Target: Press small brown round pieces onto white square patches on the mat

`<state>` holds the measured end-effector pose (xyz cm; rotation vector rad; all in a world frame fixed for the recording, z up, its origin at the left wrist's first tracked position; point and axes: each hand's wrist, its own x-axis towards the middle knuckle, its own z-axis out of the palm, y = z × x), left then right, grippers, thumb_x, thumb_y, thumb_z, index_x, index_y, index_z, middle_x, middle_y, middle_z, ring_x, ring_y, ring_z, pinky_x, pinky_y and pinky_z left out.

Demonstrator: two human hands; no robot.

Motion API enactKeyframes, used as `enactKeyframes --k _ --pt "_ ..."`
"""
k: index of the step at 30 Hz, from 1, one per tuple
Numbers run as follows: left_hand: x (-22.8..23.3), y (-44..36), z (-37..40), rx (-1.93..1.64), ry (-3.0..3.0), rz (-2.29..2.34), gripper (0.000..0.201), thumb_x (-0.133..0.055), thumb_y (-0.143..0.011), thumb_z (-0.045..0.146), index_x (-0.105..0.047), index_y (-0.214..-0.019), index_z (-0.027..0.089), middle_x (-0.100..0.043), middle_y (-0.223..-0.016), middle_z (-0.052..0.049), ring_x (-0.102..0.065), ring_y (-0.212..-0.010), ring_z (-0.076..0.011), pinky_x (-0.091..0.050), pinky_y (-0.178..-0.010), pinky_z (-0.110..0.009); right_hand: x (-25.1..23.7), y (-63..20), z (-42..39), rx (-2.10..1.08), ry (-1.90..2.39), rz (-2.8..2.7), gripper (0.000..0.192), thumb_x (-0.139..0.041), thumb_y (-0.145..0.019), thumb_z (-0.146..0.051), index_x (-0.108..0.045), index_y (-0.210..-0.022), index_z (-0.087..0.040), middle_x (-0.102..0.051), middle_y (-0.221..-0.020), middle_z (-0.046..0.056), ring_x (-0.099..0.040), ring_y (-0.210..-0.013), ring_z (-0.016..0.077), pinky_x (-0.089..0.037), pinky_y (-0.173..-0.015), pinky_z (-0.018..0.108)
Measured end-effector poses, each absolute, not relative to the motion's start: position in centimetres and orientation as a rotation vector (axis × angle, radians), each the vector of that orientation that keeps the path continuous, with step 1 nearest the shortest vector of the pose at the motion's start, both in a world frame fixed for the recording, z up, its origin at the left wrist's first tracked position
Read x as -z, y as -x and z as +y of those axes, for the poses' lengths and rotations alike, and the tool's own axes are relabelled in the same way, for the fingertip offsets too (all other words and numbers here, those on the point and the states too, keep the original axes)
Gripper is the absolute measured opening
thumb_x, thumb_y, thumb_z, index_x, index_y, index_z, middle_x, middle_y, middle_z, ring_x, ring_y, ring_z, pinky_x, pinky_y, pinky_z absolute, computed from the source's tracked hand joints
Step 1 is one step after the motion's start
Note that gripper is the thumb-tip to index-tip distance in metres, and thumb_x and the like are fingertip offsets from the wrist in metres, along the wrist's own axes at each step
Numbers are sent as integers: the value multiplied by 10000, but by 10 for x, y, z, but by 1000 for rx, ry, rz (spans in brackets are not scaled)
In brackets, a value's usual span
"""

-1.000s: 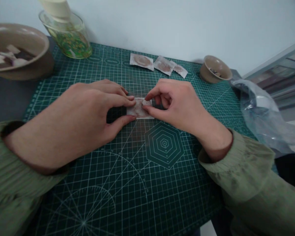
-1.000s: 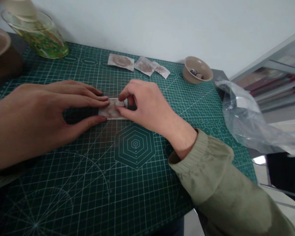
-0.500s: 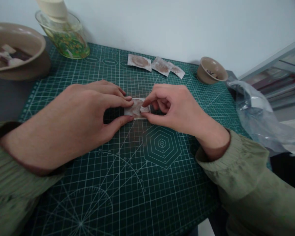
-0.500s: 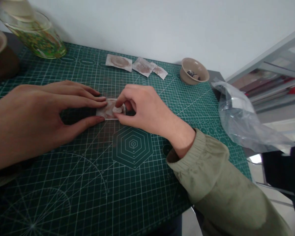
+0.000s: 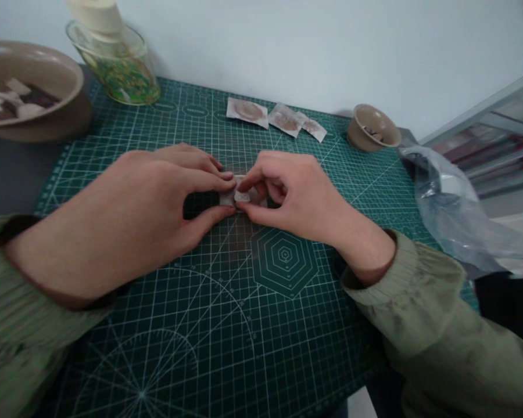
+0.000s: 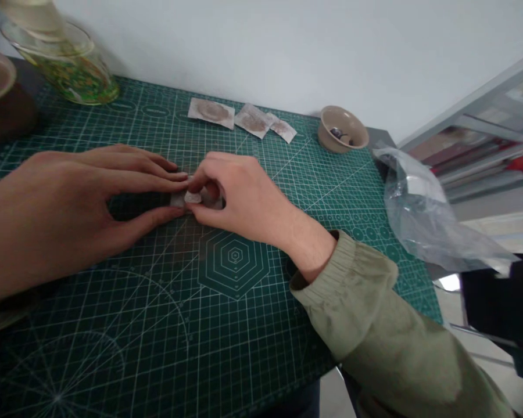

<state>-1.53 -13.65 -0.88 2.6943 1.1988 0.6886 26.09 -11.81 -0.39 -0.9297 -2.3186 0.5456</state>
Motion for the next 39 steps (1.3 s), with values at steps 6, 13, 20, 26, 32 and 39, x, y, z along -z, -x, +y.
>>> enactKeyframes --k 6,13,20,26,32,39 --pt "6 16 -138 -693 -2692 1173 545 -497 -1218 647 -901 -1364 312 -886 -1412 -50 -846 -1250 -340 -685 -1090 -534 2 -261 -119 -512 1023 -2276 60 -889 -973 -201 -838 -1001 -186 -709 -864 3 -613 -770 171 -476 -757 355" --pt "8 17 -138 -688 -2592 1187 497 -567 -1195 683 -901 -1345 347 -871 -1422 -24 -817 -1281 -344 -654 -1162 -557 2 -265 -118 -564 1001 -2282 62 -886 -970 -223 -840 -1007 -204 -685 -836 -19 -632 -788 170 -477 -782 350" --pt "0 13 -126 -659 -2533 1312 436 -644 -1170 587 -817 -1396 256 -797 -1344 -90 -769 -1199 -319 -646 -1137 -513 -4 -266 -118 -729 1112 -1838 220 -976 -988 -366 -861 -1039 -186 -640 -735 -45 -478 -583 107 -370 -580 315" --pt "8 5 -100 -544 -2475 1385 324 -819 -1064 549 -824 -1114 230 -805 -1137 -102 -755 -1124 -327 -639 -1040 -505 -4 -264 -115 -831 1102 -1765 373 -1037 -929 -496 -856 -990 -176 -569 -619 -82 -408 -532 93 -310 -533 298" --pt "-5 4 -100 -676 -2451 1351 214 -826 -1072 472 -808 -1029 263 -808 -918 -31 -727 -819 -246 -586 -781 -392 -4 -263 -112 -814 1105 -1642 410 -1029 -894 -543 -866 -987 -179 -600 -637 -70 -394 -511 91 -282 -513 289" --pt "-35 9 -123 -805 -2507 1138 445 -512 -1204 501 -837 -1002 273 -842 -1062 -100 -739 -1078 -298 -610 -1100 -512 -4 -265 -111 -625 1078 -1495 267 -960 -933 -448 -873 -1011 -208 -636 -677 -47 -421 -547 109 -393 -579 304"
